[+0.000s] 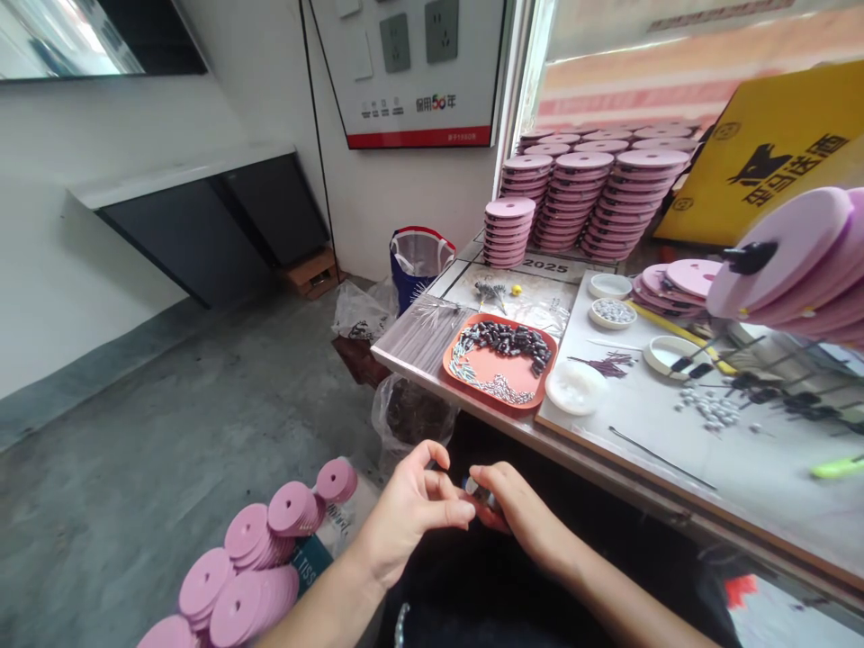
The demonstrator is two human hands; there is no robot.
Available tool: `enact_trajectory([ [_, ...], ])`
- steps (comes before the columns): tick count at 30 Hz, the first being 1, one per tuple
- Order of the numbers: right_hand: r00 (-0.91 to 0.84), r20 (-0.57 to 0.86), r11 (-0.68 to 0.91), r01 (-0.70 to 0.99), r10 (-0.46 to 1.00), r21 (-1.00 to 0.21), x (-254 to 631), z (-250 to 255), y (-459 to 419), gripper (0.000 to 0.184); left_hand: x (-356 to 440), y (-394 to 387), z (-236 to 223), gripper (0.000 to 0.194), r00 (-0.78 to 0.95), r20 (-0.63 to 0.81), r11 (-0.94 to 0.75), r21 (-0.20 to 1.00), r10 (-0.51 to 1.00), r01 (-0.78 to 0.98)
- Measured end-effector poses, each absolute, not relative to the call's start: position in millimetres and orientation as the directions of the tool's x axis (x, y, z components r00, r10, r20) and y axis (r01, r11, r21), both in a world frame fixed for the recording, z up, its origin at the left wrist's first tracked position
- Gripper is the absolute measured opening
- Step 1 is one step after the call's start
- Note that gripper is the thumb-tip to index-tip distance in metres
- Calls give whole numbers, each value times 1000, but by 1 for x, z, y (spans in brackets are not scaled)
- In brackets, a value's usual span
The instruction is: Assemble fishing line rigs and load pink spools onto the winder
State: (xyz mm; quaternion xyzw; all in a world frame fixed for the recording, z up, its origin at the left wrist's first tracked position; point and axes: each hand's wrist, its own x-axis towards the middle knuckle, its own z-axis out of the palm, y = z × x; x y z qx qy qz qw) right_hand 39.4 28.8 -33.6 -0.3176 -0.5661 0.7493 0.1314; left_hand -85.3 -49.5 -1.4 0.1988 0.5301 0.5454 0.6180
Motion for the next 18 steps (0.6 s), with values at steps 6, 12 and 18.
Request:
enact_trajectory([
  [6,-785,-273,-258,149,556,-955,39,-31,28,43,-87,-49,-3,44,-160,-449,335,821,879,-463],
  [12,-774,-329,-357,143,540,-923,38,-29,28,41,-87,-49,-2,44,-154,-452,342,820,879,-460],
  [18,-810,-289,-455,31,511,-890,43,-32,30,50,-86,-49,-2,42,-185,-424,306,837,887,-454],
])
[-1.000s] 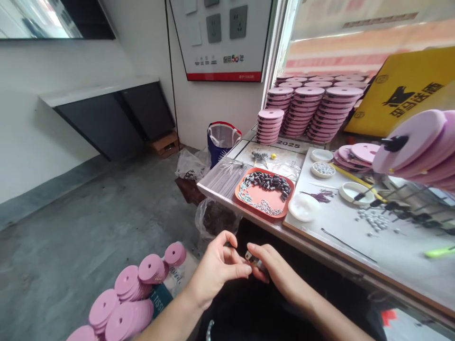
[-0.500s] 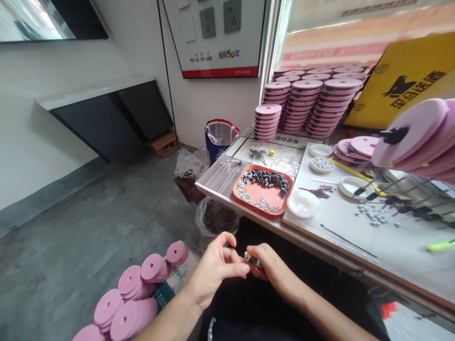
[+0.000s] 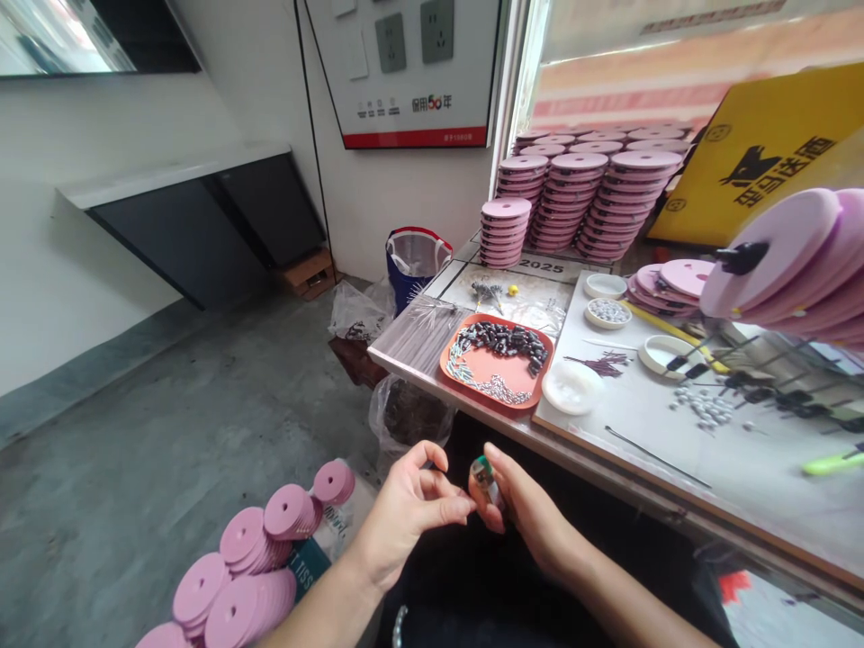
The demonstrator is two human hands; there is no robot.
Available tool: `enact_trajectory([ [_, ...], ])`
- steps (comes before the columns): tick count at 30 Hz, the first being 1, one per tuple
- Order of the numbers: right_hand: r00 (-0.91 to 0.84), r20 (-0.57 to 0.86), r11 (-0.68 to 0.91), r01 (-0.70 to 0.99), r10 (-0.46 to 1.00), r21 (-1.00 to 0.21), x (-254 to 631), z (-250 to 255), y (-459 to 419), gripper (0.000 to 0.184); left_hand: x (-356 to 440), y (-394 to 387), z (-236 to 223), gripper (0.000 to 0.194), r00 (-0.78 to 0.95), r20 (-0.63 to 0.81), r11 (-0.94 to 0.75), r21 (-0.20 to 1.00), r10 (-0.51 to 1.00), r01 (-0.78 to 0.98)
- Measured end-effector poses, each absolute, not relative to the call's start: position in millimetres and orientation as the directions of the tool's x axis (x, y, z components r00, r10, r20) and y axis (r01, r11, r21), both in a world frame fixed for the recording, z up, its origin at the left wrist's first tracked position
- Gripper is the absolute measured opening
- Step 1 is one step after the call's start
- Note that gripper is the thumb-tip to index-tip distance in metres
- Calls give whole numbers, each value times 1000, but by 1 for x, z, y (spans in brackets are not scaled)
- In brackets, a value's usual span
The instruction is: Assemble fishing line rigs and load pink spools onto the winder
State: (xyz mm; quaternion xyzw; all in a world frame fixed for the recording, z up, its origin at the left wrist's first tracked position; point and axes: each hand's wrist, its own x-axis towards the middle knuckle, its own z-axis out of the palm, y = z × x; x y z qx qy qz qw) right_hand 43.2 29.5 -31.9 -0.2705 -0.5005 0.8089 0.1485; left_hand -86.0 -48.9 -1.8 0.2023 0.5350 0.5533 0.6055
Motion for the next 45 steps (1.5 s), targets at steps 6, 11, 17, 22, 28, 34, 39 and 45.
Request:
enact_trajectory([
  [6,-818,-179,-488,-138,547,-862,50,-22,30,35,-82,-48,-1,42,-223,-388,256,852,894,-457],
  [11,-849,-175,-487,-107,499,-867,45,-16,27,30,-78,-47,1,43,-141,-445,300,774,885,-558],
  [17,-839,-182,-563,-168,512,-809,45,-21,25,28,-77,-47,-1,42,-134,-421,299,801,897,-519],
  [22,-839,-278,-773,-236,468,-589,44,-27,25,28,-78,-52,-9,24,-295,-137,124,990,946,-63],
  [28,-885,-300,-870,-196,355,-453,42,-30,24,29,-78,-52,-22,11,-356,228,-112,942,906,318],
  [34,-906,-289,-881,-160,310,-446,42,-33,19,29,-75,-49,-19,5,-362,231,-113,941,903,319],
  [39,-836,-323,-736,-134,443,-663,45,-34,20,20,-77,-49,-11,8,-423,44,17,990,905,140],
  [45,-762,-246,-366,12,599,-930,59,-10,25,18,-80,-48,-10,13,-447,-142,167,986,883,17],
])
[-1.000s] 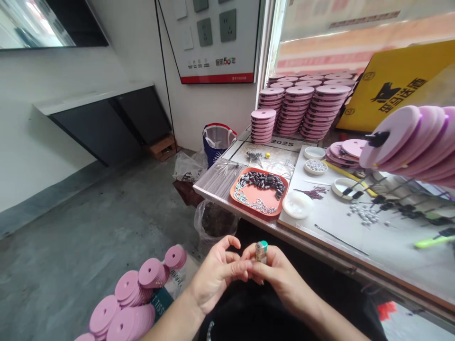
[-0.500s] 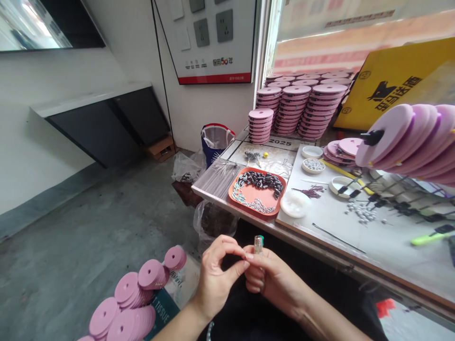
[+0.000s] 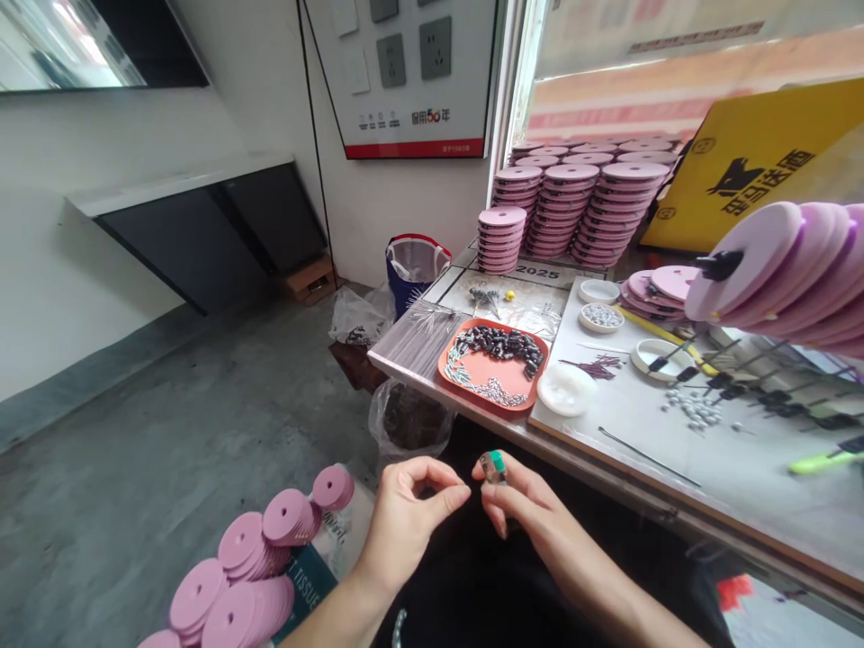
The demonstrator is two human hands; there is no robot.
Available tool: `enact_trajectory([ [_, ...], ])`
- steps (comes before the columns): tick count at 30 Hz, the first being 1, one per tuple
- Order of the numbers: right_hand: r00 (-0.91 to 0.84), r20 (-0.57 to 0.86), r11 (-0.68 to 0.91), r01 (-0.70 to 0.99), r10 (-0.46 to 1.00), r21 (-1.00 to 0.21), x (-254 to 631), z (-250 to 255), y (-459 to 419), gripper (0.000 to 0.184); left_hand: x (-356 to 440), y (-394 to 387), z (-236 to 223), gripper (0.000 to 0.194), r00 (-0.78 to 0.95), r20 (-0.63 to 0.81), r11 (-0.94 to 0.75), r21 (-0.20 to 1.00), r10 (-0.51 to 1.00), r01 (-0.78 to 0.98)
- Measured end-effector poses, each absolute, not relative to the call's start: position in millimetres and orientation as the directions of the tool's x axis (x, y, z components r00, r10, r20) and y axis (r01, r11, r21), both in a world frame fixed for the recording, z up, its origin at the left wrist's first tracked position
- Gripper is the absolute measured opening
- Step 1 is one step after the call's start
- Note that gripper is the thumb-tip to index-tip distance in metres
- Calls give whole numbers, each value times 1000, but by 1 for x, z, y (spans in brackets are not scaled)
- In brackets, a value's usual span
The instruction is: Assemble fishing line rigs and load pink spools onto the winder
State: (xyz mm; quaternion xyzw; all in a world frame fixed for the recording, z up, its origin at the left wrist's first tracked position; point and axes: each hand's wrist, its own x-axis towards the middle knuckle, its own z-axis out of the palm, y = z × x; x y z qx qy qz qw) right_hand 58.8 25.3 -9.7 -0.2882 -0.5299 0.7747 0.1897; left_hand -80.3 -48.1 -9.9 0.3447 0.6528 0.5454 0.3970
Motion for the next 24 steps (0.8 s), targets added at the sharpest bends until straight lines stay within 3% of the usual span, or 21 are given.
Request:
enact_trajectory([
  [3,-766,-98,-54,82,636,-995,71,22,36,16,-80,-47,-11,15,-461,-179,194,981,869,-16],
  [5,-746,45,257,171,664,-951,73,49,56,16,-80,-46,-10,16,-459,-214,218,975,862,-46],
  [6,-736,121,424,240,666,-874,70,61,70,14,-80,-45,-10,16,-451,-235,234,970,861,-59],
  [8,-669,181,627,519,721,-580,58,81,108,12,-80,-43,-8,15,-441,-265,261,963,858,-71],
  [10,-604,143,619,747,784,-242,40,90,150,16,-80,-41,-6,14,-442,-264,267,962,857,-58],
  [11,-580,127,594,779,805,-203,31,90,170,15,-81,-40,-5,14,-443,-255,262,964,860,-46],
  [16,-601,76,606,783,795,-141,8,82,211,7,-80,-35,-4,15,-411,-199,225,974,890,15],
  [21,-751,214,780,610,625,-135,47,105,145,23,-73,-29,-5,16,-371,-200,218,976,907,8],
  [24,-818,340,883,458,464,-102,92,124,113,17,-65,-25,-3,15,-331,-192,210,977,924,18],
])
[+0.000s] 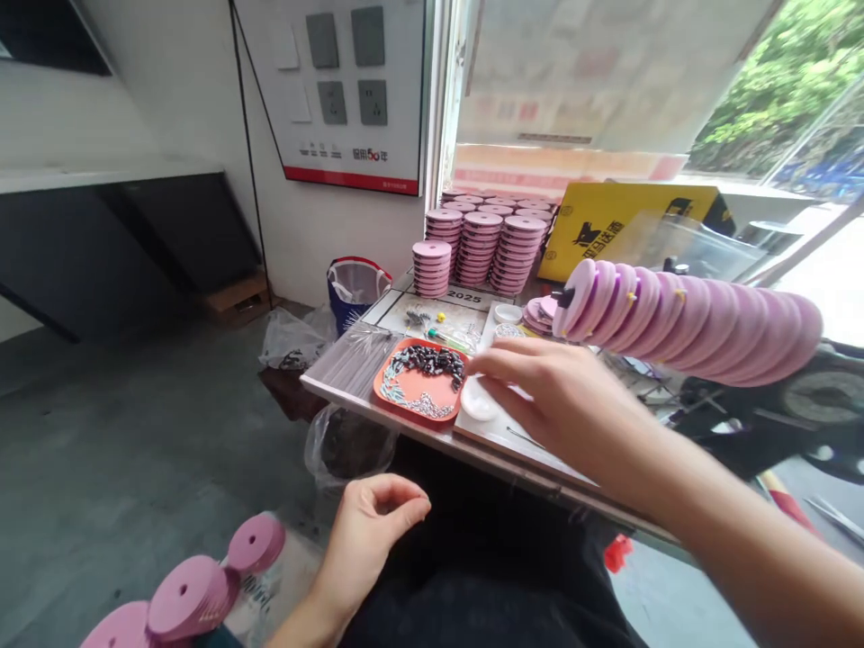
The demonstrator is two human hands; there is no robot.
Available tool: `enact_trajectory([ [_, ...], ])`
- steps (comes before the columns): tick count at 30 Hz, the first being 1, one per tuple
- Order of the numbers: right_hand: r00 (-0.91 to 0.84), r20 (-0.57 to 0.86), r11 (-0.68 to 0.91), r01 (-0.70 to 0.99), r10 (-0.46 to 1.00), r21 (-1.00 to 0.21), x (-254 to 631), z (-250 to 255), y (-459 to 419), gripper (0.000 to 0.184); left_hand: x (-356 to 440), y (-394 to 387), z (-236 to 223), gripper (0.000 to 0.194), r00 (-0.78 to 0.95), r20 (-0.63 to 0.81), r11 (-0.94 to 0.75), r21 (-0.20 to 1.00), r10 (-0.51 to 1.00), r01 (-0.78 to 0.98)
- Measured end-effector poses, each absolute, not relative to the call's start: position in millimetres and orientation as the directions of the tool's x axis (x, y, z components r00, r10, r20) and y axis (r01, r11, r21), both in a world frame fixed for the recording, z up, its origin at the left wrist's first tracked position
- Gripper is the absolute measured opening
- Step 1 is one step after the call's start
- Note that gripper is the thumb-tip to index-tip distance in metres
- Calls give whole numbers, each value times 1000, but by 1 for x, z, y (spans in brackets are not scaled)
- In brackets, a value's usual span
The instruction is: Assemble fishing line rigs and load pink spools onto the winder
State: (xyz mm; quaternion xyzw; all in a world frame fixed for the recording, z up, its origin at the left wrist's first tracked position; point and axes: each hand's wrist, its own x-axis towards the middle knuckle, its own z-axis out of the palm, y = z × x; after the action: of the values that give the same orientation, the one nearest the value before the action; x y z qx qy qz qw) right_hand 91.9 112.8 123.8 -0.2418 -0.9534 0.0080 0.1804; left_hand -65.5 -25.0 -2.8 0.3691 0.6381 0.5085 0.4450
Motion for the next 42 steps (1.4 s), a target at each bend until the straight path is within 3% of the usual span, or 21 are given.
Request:
enact_trajectory([
  [2,-817,395,894,446,420,-29,118,126,111,20,-60,-23,-1,15,-297,-189,203,979,936,17],
  [6,-964,112,960,255,243,113,138,103,129,18,-52,-20,2,16,-262,-188,194,981,946,-4],
  [9,-989,15,968,145,145,203,134,84,135,13,-50,-20,4,17,-277,-177,186,983,944,5],
  [13,-983,-44,905,144,176,399,127,75,134,16,-51,-23,6,16,-279,-185,197,980,942,15],
  [15,-977,-86,891,141,196,431,127,74,135,19,-52,-23,6,16,-291,-186,199,980,939,16],
  [18,-974,-118,919,136,191,370,131,73,133,19,-55,-23,7,17,-314,-160,177,984,936,24],
  [21,-984,-59,938,139,166,318,134,74,132,12,-60,-23,7,16,-333,-141,160,987,932,30],
  [25,-991,54,914,133,121,384,133,76,137,10,-64,-23,7,15,-347,-140,160,987,927,29],
  [28,-989,5,880,137,151,455,129,79,143,17,-65,-24,7,15,-349,-139,163,986,927,39],
  [31,-979,-58,881,148,194,450,128,80,145,26,-64,-24,7,16,-353,-143,169,985,925,43],
  [33,-977,-68,897,157,202,413,130,79,144,30,-64,-24,7,16,-350,-143,168,985,926,44],
  [38,-987,63,952,157,145,264,134,75,145,31,-65,-24,7,15,-357,-141,165,986,923,37],
  [42,-974,106,963,214,198,165,132,72,153,37,-65,-26,6,15,-354,-139,164,986,925,41],
])
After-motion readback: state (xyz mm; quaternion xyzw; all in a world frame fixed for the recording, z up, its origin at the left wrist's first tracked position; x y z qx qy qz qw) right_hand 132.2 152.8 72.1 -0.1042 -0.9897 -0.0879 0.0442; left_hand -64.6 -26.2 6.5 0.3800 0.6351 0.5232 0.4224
